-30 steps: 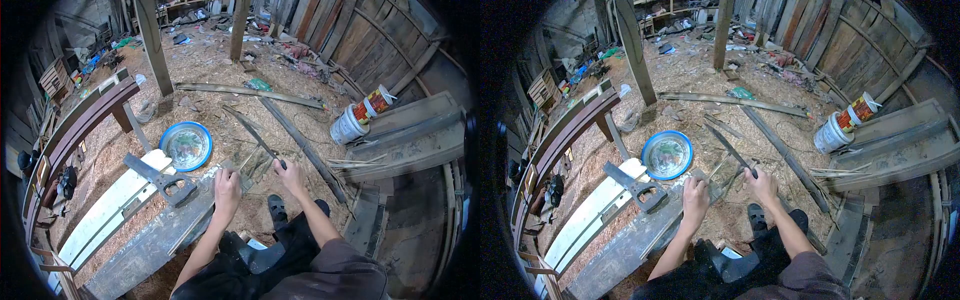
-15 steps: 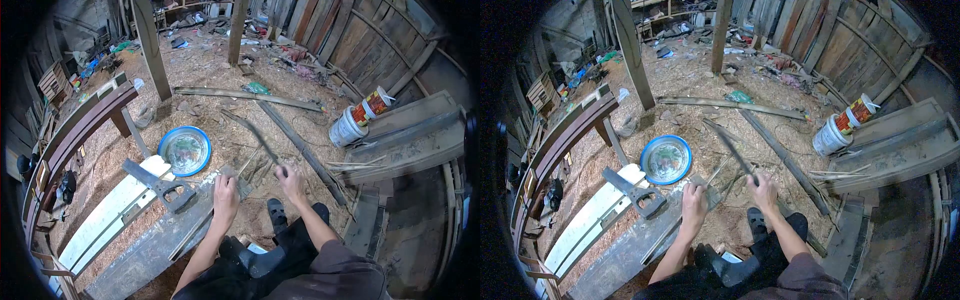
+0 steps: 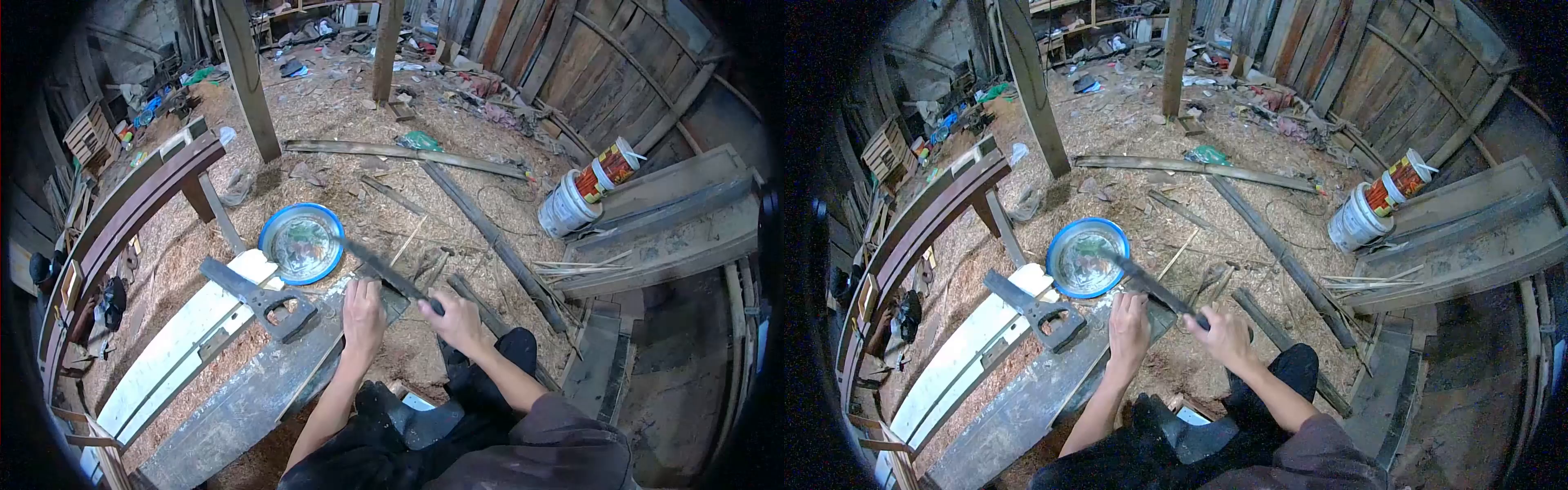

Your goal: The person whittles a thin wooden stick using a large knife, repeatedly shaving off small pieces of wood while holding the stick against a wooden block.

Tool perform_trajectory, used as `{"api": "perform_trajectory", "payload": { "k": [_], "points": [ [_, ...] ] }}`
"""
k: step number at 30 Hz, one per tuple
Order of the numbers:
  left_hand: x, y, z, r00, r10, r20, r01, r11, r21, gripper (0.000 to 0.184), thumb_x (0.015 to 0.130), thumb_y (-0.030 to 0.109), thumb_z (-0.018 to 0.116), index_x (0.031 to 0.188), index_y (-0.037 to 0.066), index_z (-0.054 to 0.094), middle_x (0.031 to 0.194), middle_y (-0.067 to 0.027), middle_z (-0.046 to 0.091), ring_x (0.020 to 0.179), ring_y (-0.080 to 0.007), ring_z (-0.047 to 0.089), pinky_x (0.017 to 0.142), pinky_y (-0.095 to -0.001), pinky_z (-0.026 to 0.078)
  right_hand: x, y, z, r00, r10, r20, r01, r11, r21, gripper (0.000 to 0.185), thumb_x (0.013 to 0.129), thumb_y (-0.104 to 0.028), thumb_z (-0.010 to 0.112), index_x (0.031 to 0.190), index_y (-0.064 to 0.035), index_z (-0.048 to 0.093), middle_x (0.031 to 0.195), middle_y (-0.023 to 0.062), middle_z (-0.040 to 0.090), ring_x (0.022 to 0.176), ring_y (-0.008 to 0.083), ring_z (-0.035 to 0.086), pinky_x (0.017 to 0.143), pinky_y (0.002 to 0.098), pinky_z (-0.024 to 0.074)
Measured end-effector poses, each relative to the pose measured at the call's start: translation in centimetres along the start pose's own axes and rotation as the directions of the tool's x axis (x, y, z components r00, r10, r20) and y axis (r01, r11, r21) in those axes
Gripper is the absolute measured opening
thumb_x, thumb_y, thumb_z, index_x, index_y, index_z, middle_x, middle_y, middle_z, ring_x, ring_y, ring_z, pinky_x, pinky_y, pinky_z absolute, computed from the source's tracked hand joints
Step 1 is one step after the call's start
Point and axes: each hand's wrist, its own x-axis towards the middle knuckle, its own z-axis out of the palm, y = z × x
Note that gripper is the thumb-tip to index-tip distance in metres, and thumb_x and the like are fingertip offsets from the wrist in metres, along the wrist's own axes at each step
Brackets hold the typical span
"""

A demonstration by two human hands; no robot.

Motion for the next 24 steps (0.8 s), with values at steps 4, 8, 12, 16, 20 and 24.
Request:
{"api": "perform_trajectory", "payload": {
  "k": [4, 8, 12, 16, 20, 24],
  "points": [
    [-0.3, 0.0, -0.1, 1.000, 0.013, 0.006, -0.013, 1.000, 0.000, 0.010, 0.084, -0.006, 0.061, 0.093, -0.002, 0.060, 0.095, -0.0196, 0.060, 0.093, -0.0385, 0.057, 0.085, -0.0481, 0.049, 1.3, 1.5, -0.3, 0.999, -0.024, 0.040, 0.027, 0.996, -0.090, 0.068, 0.101, -0.070, 0.043, 0.083, -0.0080, 0.064, 0.052, 0.0101, 0.059, 0.049, 0.0295, 0.065, 0.052, 0.0473, 0.0508],
    [-0.3, -0.1, -0.1, 1.000, -0.013, 0.010, 0.013, 1.000, 0.009, 0.005, 0.088, -0.004, 0.061, 0.093, -0.003, 0.060, 0.093, -0.0204, 0.059, 0.093, -0.0391, 0.056, 0.084, -0.0494, 0.048, 2.7, 1.1, -0.2, 0.993, 0.106, -0.053, -0.104, 0.994, 0.027, 0.068, 0.102, -0.069, 0.042, 0.078, -0.0076, 0.061, 0.052, 0.0107, 0.057, 0.049, 0.0289, 0.064, 0.051, 0.0470, 0.0505],
    [0.0, -0.2, 0.0, 0.999, -0.033, -0.006, 0.033, 0.999, -0.006, 0.007, 0.086, -0.005, 0.061, 0.093, -0.003, 0.060, 0.093, -0.0207, 0.058, 0.092, -0.0401, 0.056, 0.084, -0.0503, 0.048, 1.3, 0.5, -0.4, 1.000, -0.010, 0.011, 0.010, 0.999, -0.039, 0.067, 0.102, -0.067, 0.043, 0.076, -0.0074, 0.059, 0.051, 0.0109, 0.055, 0.046, 0.0292, 0.060, 0.050, 0.0475, 0.0499],
    [-0.6, 0.1, -0.3, 0.998, -0.042, 0.048, 0.041, 0.999, 0.024, 0.010, 0.085, -0.005, 0.062, 0.094, -0.003, 0.061, 0.094, -0.0211, 0.056, 0.094, -0.0411, 0.055, 0.084, -0.0513, 0.047, 2.7, 2.1, 1.4, 0.999, -0.038, 0.013, 0.039, 0.999, -0.032, 0.067, 0.101, -0.067, 0.045, 0.076, -0.0069, 0.059, 0.049, 0.0102, 0.053, 0.044, 0.0289, 0.058, 0.047, 0.0465, 0.0491],
    [-0.5, 0.0, 0.1, 0.999, -0.033, 0.032, 0.033, 0.999, 0.000, 0.015, 0.084, -0.006, 0.061, 0.098, -0.003, 0.063, 0.094, -0.0217, 0.055, 0.094, -0.0411, 0.056, 0.084, -0.0511, 0.048, 1.1, 0.0, 1.3, 0.993, -0.096, -0.062, 0.092, 0.993, -0.075, 0.065, 0.101, -0.065, 0.048, 0.075, -0.0062, 0.059, 0.047, 0.0115, 0.055, 0.041, 0.0309, 0.059, 0.044, 0.0464, 0.0485],
    [-0.3, -0.5, 0.1, 0.999, -0.013, 0.035, 0.012, 1.000, 0.016, 0.016, 0.085, -0.005, 0.061, 0.101, -0.003, 0.064, 0.093, -0.0210, 0.056, 0.093, -0.0405, 0.056, 0.082, -0.0504, 0.049, 3.9, 2.5, 2.1, 0.988, -0.136, -0.074, 0.129, 0.988, -0.091, 0.063, 0.101, -0.064, 0.048, 0.075, -0.0075, 0.061, 0.047, 0.0114, 0.055, 0.041, 0.0299, 0.059, 0.044, 0.0462, 0.0486]
  ]
}}
